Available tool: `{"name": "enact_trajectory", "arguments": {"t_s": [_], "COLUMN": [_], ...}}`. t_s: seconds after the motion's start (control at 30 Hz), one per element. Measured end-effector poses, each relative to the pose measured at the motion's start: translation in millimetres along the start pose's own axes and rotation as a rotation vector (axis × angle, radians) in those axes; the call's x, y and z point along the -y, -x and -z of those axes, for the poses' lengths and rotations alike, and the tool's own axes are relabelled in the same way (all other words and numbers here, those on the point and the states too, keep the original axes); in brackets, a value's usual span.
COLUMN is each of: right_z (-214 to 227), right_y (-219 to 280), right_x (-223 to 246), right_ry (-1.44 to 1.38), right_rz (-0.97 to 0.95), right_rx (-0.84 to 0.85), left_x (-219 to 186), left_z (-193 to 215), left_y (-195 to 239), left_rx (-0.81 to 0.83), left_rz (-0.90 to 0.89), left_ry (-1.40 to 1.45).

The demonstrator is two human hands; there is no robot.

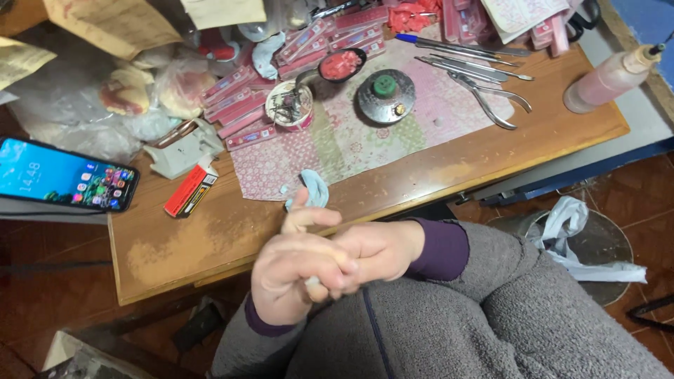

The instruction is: Apply adhesive and small pieces of material to repair a blue dental impression mold.

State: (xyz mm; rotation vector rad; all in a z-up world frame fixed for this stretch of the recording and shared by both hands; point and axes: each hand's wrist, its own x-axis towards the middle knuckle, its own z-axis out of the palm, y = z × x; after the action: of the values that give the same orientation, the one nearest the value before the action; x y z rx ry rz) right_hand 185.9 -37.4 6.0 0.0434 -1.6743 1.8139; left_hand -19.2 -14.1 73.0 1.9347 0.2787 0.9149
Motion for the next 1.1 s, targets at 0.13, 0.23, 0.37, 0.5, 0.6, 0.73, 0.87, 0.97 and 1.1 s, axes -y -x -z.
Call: {"name": "enact_trajectory", "arguments": {"t_s": [0.13,0.23,0.37,0.5,0.6,0.73,0.87,0.97,1.1], "right_z": [-14,-16,-4,12,18,11,-11,-9,6], "right_y": [-16,-21,-1,17,18,17,-24,-21,-8], "right_x": [-4,-4,1,-17,-21,-17,2,-3,-1], "right_ry": [0.919,1.243,0.238,-0.014,0.109,-0.283,0.633,1.402,0.271], "right_rz": [0.176,0.227,0.019,0.042,0.096,-0.181,-0.085,0.062,0.06], "right_rx": [-0.506,-0.763,-0.688,-0.271,-0.206,-0.415,-0.681,-0.838,-0.628], "left_x": [10,14,14,18,27,29,23,17,28], "left_z": [-11,-24,9,17,10,-1,-11,-10,9], "left_y": [3,-2,-27,-32,-22,-11,-11,-20,-24], "left_rx": [-0.346,-0.43,-0.209,0.24,0.133,-0.166,-0.39,-0.441,-0.087], "left_rz": [0.028,-0.005,0.069,0.012,-0.007,0.006,0.055,0.008,0.072], "left_ry": [-0.224,-0.328,-0.018,0.332,0.276,0.18,-0.079,-0.434,0.285]}}
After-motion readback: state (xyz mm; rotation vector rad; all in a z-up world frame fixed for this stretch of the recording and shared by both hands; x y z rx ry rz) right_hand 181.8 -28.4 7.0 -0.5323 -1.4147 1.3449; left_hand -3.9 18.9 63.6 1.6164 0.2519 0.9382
